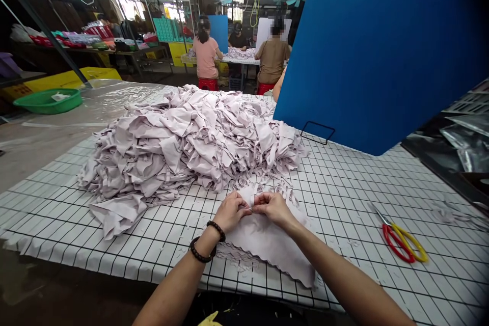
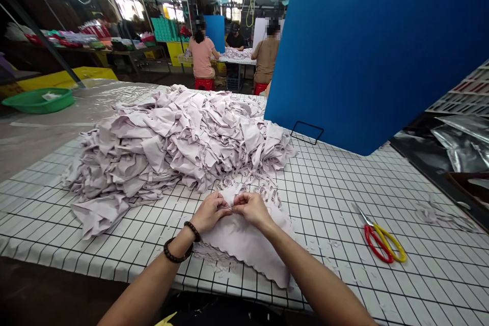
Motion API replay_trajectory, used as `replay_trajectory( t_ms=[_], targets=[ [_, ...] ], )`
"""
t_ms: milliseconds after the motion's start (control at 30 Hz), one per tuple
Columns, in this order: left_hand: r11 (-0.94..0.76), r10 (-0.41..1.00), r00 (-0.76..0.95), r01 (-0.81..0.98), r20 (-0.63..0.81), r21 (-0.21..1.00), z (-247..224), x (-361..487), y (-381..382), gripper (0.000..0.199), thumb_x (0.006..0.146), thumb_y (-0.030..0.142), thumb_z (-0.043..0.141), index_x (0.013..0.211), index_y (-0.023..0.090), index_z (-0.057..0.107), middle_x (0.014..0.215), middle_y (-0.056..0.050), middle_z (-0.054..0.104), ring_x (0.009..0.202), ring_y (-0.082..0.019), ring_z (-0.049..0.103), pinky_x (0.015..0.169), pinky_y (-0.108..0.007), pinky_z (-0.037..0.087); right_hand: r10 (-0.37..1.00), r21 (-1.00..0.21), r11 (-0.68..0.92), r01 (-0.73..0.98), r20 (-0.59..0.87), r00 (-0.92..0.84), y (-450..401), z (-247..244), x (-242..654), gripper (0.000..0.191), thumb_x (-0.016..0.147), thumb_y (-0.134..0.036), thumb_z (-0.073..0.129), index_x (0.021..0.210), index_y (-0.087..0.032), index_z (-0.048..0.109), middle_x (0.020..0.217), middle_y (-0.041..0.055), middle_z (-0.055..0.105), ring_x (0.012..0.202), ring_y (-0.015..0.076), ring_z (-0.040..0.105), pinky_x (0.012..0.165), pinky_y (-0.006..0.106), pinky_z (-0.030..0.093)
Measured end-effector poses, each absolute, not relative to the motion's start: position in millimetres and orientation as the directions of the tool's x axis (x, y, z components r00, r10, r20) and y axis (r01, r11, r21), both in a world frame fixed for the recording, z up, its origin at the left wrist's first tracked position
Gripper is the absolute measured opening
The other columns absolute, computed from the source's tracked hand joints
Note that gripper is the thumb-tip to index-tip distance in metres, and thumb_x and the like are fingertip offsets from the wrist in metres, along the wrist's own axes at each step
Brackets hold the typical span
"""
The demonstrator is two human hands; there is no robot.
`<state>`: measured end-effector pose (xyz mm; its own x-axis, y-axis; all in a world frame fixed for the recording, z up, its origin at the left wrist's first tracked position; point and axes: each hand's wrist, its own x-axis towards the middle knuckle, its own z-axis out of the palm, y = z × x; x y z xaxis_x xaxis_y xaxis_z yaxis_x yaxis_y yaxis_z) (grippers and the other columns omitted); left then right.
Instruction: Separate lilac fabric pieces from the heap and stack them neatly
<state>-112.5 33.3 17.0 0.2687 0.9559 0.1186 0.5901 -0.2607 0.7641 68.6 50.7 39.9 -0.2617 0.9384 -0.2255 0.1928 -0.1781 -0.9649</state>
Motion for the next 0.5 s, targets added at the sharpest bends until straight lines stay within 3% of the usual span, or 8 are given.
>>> replay_trajectory(
  t_ms=[167,367,500],
  targets=[
    [-0.275,0.95,0.288,0.602,0.118,0.749,19,-110,33,0.014,0.076,0.033,0.066,0.074,0.019,0.066,0.084,-0.003,0.054,0.087,-0.019,0.051,0.077,-0.029,0.04,0.941,-0.965,-0.15,0.213,-0.205,-0.27,51,40,67,0.017,0.055,-0.022,0.073,0.068,-0.015,0.064,0.069,0.0016,0.065,0.065,0.0148,0.059,0.061,0.026,0.045],
    [-0.28,0.951,0.28,0.603,0.131,0.747,17,-111,34,0.017,0.075,0.034,0.066,0.071,0.018,0.063,0.082,-0.003,0.053,0.084,-0.018,0.051,0.074,-0.029,0.04,0.937,-0.969,-0.235,0.077,-0.247,-0.247,53,34,58,0.023,0.05,-0.023,0.077,0.064,-0.016,0.061,0.062,-0.0003,0.063,0.059,0.014,0.059,0.059,0.027,0.046],
    [-0.265,0.951,0.292,0.611,0.099,0.746,16,-112,36,0.017,0.075,0.035,0.066,0.071,0.018,0.063,0.083,-0.003,0.054,0.085,-0.018,0.051,0.075,-0.029,0.04,0.924,-0.957,-0.232,0.172,-0.272,-0.269,57,35,62,0.026,0.056,-0.025,0.076,0.076,-0.016,0.061,0.062,-0.0011,0.061,0.056,0.0124,0.056,0.055,0.025,0.044]
  ],
)
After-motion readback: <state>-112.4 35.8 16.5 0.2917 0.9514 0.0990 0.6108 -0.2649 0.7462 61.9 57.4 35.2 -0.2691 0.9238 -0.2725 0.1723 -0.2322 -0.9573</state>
